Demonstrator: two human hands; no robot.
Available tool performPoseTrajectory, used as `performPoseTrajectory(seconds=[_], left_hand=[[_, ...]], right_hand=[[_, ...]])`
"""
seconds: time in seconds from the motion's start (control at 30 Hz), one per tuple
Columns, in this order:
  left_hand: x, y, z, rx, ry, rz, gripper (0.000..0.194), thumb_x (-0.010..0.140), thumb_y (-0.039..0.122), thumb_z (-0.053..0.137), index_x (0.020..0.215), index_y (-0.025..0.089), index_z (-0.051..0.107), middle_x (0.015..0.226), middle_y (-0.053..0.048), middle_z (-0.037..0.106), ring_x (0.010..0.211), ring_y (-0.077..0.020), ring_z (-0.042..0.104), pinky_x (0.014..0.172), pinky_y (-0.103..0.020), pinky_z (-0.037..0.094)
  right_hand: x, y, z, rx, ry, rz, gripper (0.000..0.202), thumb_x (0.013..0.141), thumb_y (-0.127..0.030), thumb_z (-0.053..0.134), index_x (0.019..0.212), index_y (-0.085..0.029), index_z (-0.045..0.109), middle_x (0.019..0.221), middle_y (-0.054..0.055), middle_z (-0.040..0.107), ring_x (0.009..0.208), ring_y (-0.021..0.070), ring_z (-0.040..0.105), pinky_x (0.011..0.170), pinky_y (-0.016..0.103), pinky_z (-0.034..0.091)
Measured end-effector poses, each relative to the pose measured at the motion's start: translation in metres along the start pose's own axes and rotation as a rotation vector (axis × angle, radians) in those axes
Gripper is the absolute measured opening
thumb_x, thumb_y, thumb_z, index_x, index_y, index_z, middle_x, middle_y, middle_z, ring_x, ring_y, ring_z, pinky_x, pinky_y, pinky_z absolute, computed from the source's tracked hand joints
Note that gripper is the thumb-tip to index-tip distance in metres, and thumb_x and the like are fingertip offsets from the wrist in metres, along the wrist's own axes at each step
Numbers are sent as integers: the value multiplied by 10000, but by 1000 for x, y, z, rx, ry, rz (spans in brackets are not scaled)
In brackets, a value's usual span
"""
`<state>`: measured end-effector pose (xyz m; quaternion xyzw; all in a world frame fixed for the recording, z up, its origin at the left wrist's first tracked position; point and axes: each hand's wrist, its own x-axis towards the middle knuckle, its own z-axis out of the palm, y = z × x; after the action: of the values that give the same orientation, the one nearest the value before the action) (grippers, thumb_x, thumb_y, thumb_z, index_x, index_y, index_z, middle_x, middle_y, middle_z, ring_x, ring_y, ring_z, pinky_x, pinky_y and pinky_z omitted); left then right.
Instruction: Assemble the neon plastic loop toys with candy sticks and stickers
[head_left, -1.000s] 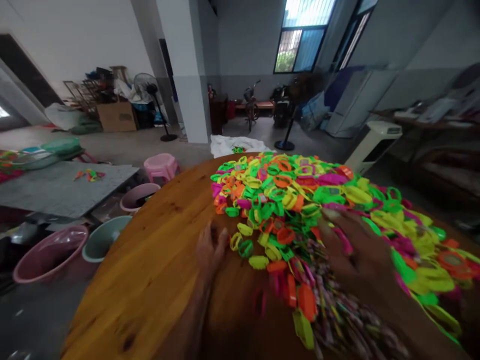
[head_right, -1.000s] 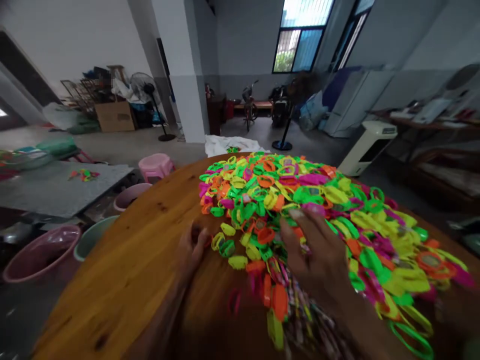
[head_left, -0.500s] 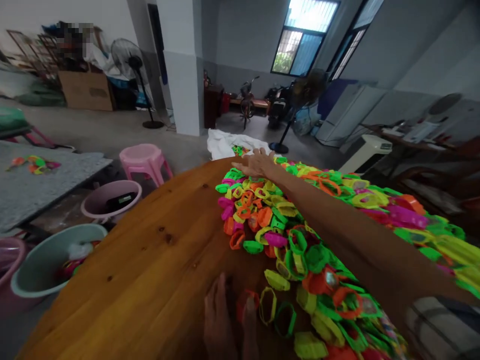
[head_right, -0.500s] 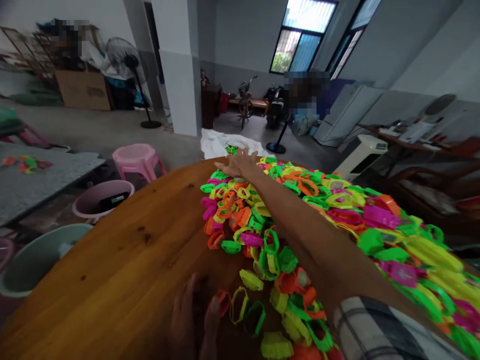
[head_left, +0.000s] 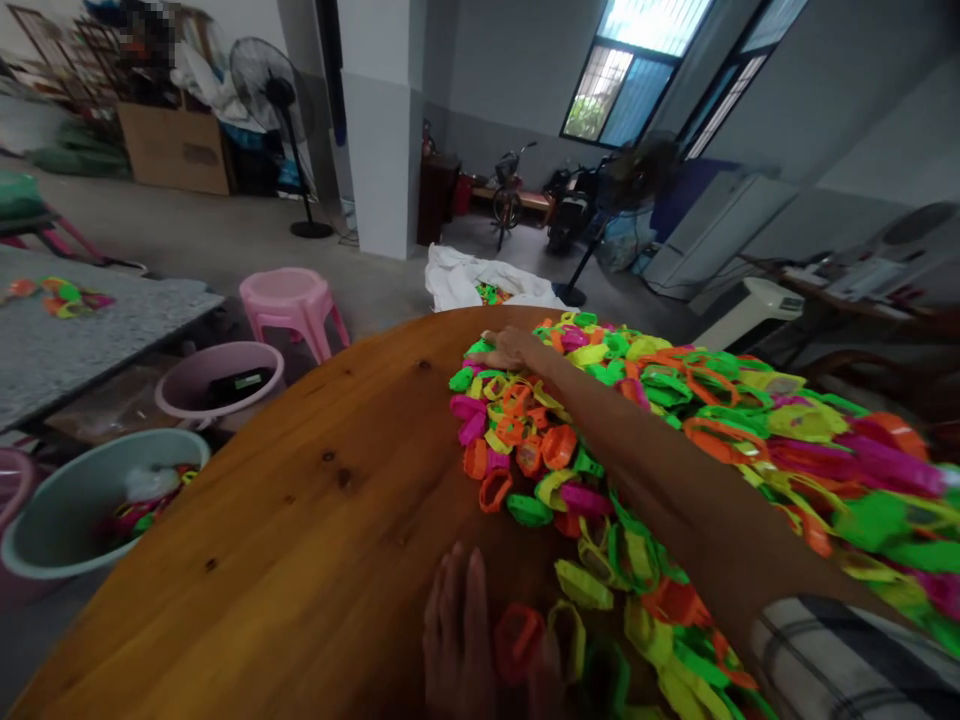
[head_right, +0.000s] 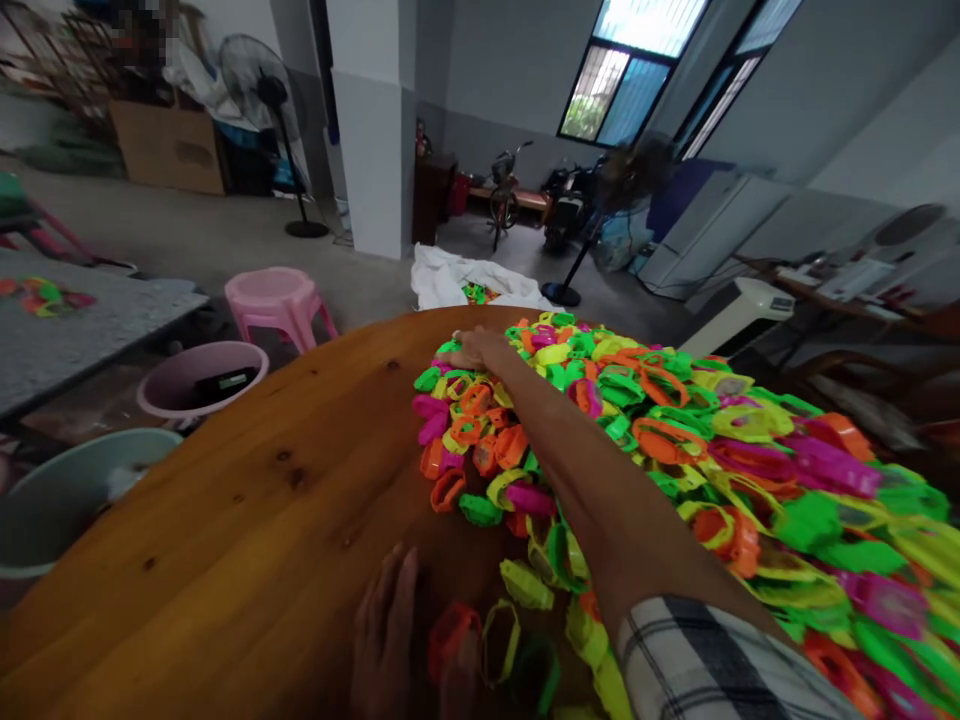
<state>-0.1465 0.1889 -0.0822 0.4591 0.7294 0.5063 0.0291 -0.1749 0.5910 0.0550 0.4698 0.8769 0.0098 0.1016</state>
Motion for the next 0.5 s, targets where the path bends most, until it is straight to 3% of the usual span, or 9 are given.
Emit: performPoseTrajectory(seconds=[0.1, 0.23, 0.3, 0.33, 0.4, 0.5], left_hand=[[20, 9, -12, -128, -33, -66, 676, 917, 361, 562, 1542, 294, 311, 1540, -118, 419, 1394, -313, 425, 1080, -510, 446], [79, 1, -17, -174, -9, -123, 701, 906, 472, 586, 1524, 239, 348, 1620, -144, 257, 1477, -322, 302, 1177, -530, 330], [107, -10, -16, -147, -76, -66, 730, 917, 513, 554, 1530, 181, 336, 1616, -186, 260, 1505, -323, 239, 1206, -539, 266], [117, -15, -15, -122, -124, -32, 700, 927, 524, 526, 1512, 172, 370, 1586, -197, 328, 1490, -329, 276, 1204, -566, 249], [123, -23, -16, -73, -204, 8, 652, 943, 532, 492, 1486, 182, 413, 1569, -188, 370, 1468, -335, 325, 1193, -609, 226], [102, -24, -29, -45, -234, 18, 582, 969, 513, 451, 1447, 182, 469, 1545, -180, 414, 1440, -318, 376, 1184, -595, 256]], right_hand=[[-35, -1, 1, 14, -14, -18, 915, 800, -846, 424, 1492, -249, 440, 1445, 194, 527, 1307, 385, 512, 1060, 497, 391], [-91, -15, 10, 45, -5, -24, 902, 818, -849, 381, 1503, -263, 420, 1468, 195, 492, 1326, 375, 491, 1081, 496, 373], [-118, -26, 18, 74, 4, -33, 869, 833, -838, 368, 1507, -290, 407, 1505, 178, 446, 1338, 377, 474, 1084, 504, 370], [-131, -32, 22, 92, 11, -42, 846, 842, -828, 367, 1508, -307, 403, 1520, 167, 426, 1344, 381, 465, 1083, 513, 371], [-156, -45, 30, 134, 27, -71, 795, 865, -797, 375, 1506, -327, 401, 1531, 148, 410, 1347, 381, 454, 1081, 521, 376], [-195, -62, 40, 202, 50, -128, 730, 893, -742, 405, 1493, -327, 426, 1512, 137, 432, 1347, 364, 449, 1086, 508, 383]])
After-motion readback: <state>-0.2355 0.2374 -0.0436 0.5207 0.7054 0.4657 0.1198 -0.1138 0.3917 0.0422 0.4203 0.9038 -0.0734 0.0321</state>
